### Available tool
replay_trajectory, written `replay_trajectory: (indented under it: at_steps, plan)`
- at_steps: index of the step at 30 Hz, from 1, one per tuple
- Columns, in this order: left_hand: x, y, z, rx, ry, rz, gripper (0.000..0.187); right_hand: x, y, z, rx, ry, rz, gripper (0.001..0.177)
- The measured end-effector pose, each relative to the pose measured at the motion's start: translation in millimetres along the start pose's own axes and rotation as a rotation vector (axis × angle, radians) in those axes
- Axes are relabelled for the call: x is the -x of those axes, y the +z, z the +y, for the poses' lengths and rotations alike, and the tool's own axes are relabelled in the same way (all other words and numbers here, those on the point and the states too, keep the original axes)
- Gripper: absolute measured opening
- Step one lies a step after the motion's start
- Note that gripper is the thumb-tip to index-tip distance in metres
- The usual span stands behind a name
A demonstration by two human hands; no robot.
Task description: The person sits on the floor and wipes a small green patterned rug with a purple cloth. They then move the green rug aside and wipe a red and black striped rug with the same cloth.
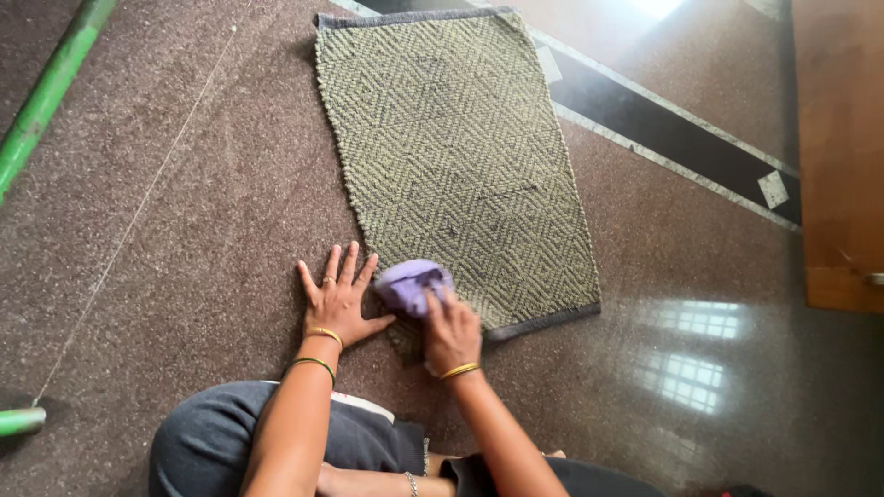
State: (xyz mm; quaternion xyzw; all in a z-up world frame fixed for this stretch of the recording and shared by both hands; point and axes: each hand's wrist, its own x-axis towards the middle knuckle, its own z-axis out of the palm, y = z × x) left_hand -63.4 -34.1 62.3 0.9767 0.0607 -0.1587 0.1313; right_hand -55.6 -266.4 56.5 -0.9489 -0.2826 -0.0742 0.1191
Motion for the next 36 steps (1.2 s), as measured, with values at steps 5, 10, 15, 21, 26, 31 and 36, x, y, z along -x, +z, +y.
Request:
replay_trajectory:
  at_steps: [5,10,15,21,26,31,36]
  plan:
    - [2.9,6.6,-3.2,0.043,0.021,0.052,0.117,23.9,17.4,123.3,0.219,0.32,-0.002,0.057]
    - [1.7,6.2,-3.5,0.015,0.016,0.04,0.117,51.2,5.8,239.9,0.395,0.568,-0.002,0.056]
    - [0.7,1.6,-2.5,-0.013,-0.002,-0.015,0.119,49.9,3.5,262.9,0.33,0.686,0.042,0.06]
    - [-0.5,1.4,-5.1,0.0,-0.01,-0.114,0.123,38.3,28.1,139.8,0.102,0.484,0.019,0.061]
    - [-5.4,-2.5,-11.5,0.013,-0.012,-0.209,0.124,25.0,5.9,72.1,0.203,0.386,-0.201,0.08]
    - [-13.1,-3.3,-1.8,0.019,-0.057,-0.226,0.108,18.2,-10.8,89.8,0.058,0.487,-0.503,0.085]
    - [4.9,5.7,6.9,0.102,-0.1,-0.308,0.107,15.7,-7.0,71.9,0.128,0.556,-0.553,0.085]
